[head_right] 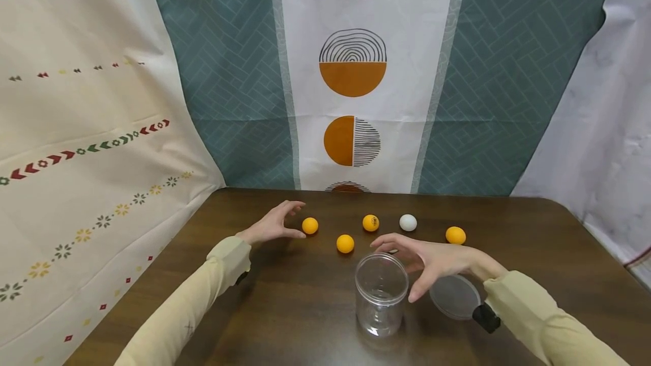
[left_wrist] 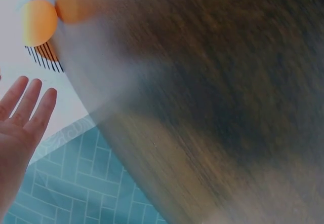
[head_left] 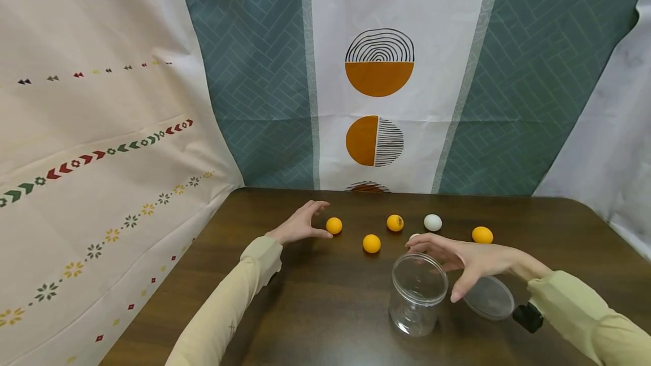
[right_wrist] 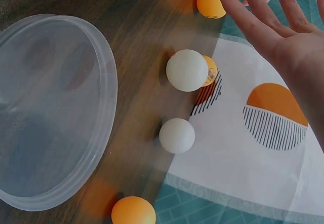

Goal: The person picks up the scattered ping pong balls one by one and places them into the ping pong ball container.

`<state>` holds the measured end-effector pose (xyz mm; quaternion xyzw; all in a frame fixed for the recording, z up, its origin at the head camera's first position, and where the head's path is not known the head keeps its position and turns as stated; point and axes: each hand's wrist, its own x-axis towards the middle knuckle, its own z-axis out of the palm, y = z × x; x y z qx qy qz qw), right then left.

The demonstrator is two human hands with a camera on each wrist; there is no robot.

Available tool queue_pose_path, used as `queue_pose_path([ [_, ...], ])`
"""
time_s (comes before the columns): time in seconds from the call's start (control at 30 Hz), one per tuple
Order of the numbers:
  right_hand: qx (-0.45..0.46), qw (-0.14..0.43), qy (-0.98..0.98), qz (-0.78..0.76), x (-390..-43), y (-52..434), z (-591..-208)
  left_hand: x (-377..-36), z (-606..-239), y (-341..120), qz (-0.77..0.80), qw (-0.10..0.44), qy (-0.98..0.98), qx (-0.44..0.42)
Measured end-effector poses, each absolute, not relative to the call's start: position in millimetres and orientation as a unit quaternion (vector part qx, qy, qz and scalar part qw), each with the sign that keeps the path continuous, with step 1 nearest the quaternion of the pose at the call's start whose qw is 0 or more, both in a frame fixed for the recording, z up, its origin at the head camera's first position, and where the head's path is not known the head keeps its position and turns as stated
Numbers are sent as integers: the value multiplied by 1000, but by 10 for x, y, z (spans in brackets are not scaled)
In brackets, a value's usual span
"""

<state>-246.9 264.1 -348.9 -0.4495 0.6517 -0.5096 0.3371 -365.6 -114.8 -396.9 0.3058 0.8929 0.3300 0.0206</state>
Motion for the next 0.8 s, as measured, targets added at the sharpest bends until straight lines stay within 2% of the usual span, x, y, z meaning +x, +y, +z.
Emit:
queue_pose_path([
  [0.5,-479,317,635,-516,-2464,2578,-3557,-3696,-4000,-1080,325,6,893,312],
  [0.8,-456,320,647,-520,-2459,2558,-3551,-3744,-4055,-1048,324,7,892,316],
])
